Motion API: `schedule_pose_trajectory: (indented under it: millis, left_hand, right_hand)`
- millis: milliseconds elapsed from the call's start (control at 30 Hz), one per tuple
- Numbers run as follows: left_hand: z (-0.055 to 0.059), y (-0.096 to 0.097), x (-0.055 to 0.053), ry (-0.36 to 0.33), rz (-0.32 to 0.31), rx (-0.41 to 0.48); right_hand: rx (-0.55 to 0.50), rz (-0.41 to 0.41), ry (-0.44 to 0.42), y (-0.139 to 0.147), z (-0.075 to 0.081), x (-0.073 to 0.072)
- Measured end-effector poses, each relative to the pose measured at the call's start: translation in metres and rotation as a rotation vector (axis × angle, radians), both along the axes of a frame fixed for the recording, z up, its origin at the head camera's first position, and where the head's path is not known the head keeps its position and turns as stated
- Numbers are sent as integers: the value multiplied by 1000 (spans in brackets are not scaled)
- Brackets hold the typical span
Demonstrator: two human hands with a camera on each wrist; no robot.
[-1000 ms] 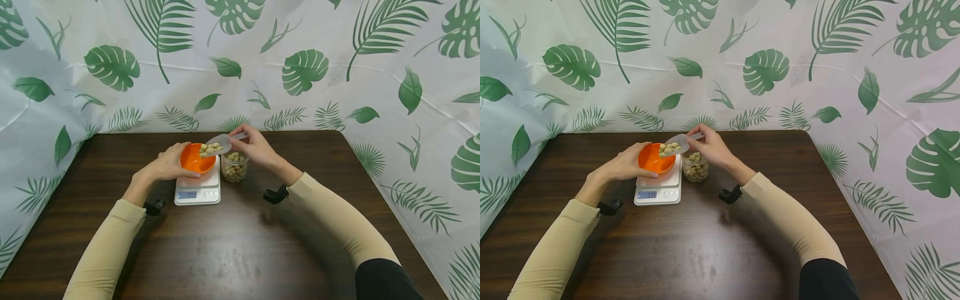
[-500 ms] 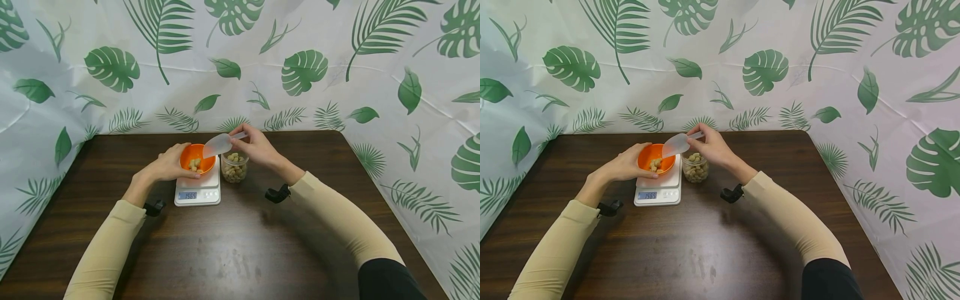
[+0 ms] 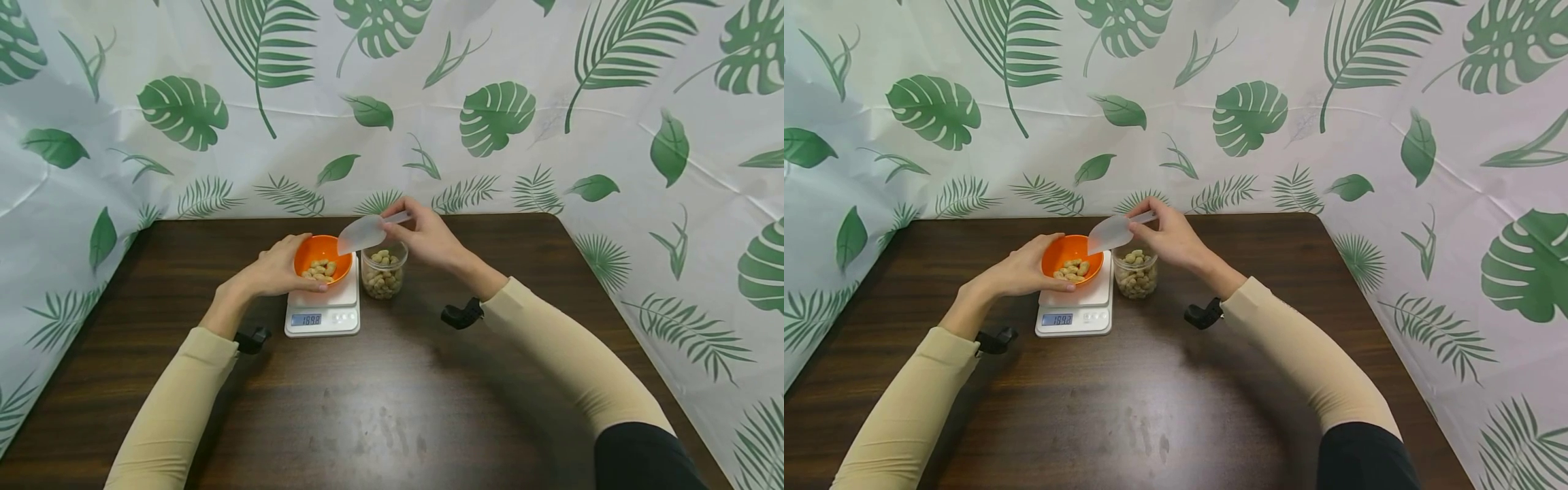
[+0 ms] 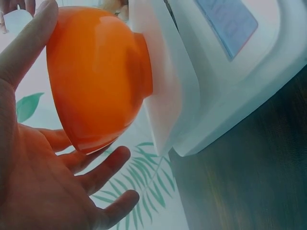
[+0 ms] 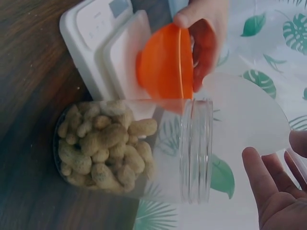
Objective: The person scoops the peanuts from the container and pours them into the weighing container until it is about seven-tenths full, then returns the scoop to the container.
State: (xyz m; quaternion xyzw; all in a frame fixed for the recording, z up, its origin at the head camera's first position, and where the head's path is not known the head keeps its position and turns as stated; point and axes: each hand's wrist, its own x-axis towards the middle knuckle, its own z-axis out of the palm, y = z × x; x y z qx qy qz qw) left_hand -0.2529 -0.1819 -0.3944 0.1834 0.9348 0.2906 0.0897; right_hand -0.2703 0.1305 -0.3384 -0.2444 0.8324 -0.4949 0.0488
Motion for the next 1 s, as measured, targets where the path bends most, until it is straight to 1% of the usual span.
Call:
schedule_pose_trajectory:
  millis: [133, 333, 500, 700, 867, 1000]
  left_hand:
    - [-1, 0, 1, -8, -2, 0]
    - [-1, 0, 3, -3, 0, -1]
    - [0, 2, 2, 14, -17, -11]
    - [4, 7, 1, 33, -18, -10]
    - [7, 15, -1, 69, -30, 8]
    - [9, 24, -3, 118, -44, 35]
  right_hand:
    - [9, -3, 19, 5, 2, 2]
    - [38, -19, 43, 12, 4, 2]
    - [27, -29, 43, 21, 8, 3]
    - [27, -27, 34, 30, 14, 3]
    - [50, -45, 30, 37, 19, 4]
    - [83, -64, 27, 40, 21, 4]
